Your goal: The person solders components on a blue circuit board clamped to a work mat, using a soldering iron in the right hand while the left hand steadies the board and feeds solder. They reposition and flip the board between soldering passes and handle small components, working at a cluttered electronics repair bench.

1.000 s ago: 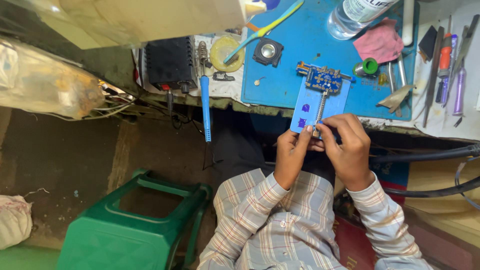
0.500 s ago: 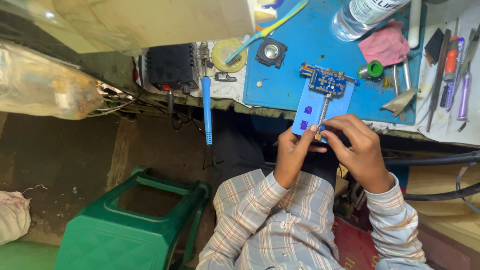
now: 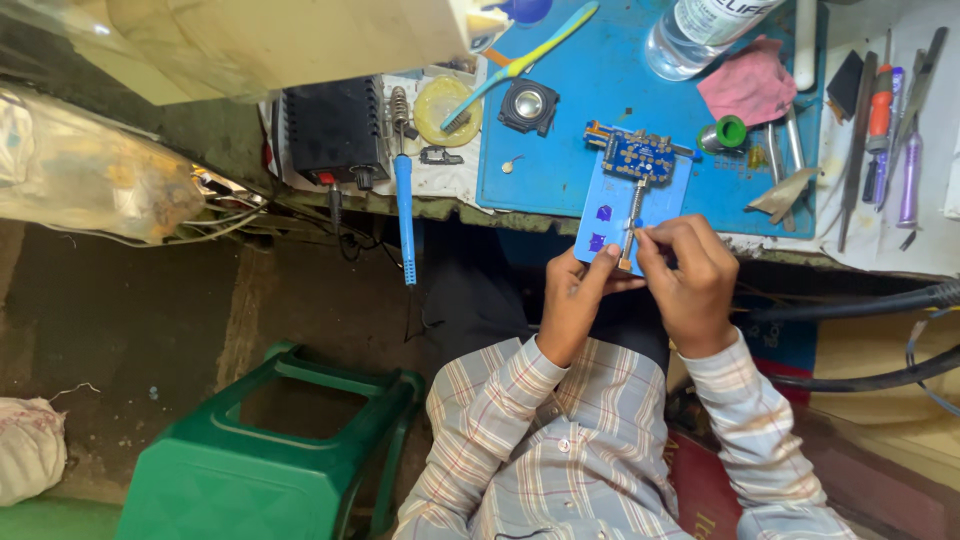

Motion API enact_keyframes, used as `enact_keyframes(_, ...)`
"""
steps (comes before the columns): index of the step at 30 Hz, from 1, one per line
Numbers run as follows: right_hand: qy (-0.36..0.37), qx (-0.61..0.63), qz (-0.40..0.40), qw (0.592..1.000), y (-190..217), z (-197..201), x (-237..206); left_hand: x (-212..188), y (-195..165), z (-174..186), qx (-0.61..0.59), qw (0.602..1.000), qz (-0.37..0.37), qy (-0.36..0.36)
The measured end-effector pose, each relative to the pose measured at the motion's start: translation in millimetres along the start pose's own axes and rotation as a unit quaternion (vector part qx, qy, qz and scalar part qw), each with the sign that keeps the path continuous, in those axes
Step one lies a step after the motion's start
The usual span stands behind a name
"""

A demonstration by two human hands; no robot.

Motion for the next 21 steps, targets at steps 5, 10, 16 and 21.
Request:
enact_keyframes(5,-0.026,-0.002,0.003,1.000,6.6,-3.0,4.4,3.0,-17.9,-10.5,0.027,0.998,0.048,-0.006)
enact_keyframes(10,-0.032,0.002,-0.012,0.999,11.3,-6.8,10.3,-18.1,-84.7,-34.4,0.575,0.811,-0.103,-0.037)
enact_keyframes(16,-0.047,-0.019,-0.026,0.998,8.3,-16.6,8.6,74.9,-118.5,-79.3,0.659,0.634,-0.324,0.240)
enact_keyframes(21,-0.031,-0.001,-0.015,0.999,4.7,-13.1,7.5,144.2,-69.3,-96.3,0.785,0.460,-0.201,0.362)
Point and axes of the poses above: each hand's wrist, its own x-axis towards the middle knuckle, its own z-axis out of the back of the hand, y = z × x, the point moved 2 cm from there along x, towards the middle knuckle, and after that the axes turned 12 degrees about -x, right-handed, at the moved point
